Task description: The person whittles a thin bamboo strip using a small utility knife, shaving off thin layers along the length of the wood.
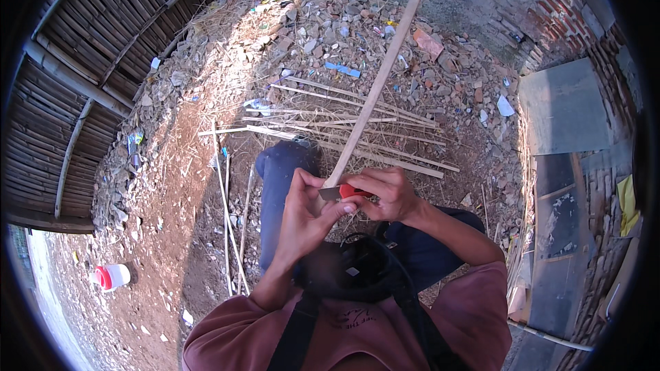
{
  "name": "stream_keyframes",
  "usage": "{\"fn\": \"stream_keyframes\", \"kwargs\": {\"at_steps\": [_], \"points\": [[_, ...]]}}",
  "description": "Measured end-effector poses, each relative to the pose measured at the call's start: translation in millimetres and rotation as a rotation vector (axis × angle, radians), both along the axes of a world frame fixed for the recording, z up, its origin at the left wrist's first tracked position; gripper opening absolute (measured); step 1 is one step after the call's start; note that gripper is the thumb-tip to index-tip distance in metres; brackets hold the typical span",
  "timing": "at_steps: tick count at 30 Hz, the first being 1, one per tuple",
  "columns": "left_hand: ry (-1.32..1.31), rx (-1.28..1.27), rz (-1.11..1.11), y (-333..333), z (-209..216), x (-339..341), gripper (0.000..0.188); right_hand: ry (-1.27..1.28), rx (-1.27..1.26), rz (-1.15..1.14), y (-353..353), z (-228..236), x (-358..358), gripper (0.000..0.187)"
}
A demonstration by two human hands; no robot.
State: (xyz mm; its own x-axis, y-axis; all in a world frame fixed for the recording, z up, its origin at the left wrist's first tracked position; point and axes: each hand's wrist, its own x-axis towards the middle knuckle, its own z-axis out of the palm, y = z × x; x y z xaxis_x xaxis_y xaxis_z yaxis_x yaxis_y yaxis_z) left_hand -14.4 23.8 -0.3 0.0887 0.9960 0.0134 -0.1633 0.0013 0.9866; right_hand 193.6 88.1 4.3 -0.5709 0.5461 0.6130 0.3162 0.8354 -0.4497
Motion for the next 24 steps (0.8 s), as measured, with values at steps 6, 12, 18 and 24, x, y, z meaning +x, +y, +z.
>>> {"fn": "stream_keyframes", "kwargs": {"at_steps": [6, 12, 18, 24], "points": [[-0.087, -0.026, 0.014, -0.7, 0.5, 4.8, 0.055, 0.0, 0.008, -0.062, -4.8, 0.5, -1.8, 0.033], [-0.041, -0.023, 0.098, 2.3, -3.0, 8.4, 0.052, -0.024, -0.012, -0.14, -9.2, 8.7, -4.5, 0.03], [0.101, -0.003, 0.183, 4.1, 3.5, 12.9, 0.05, -0.008, 0.046, -0.205, -8.3, 9.9, -4.9, 0.032], [0.184, 0.002, 0.203, 2.7, 12.4, 11.8, 0.042, -0.055, 0.01, -0.197, -6.4, 15.1, 0.3, 0.034]]}}
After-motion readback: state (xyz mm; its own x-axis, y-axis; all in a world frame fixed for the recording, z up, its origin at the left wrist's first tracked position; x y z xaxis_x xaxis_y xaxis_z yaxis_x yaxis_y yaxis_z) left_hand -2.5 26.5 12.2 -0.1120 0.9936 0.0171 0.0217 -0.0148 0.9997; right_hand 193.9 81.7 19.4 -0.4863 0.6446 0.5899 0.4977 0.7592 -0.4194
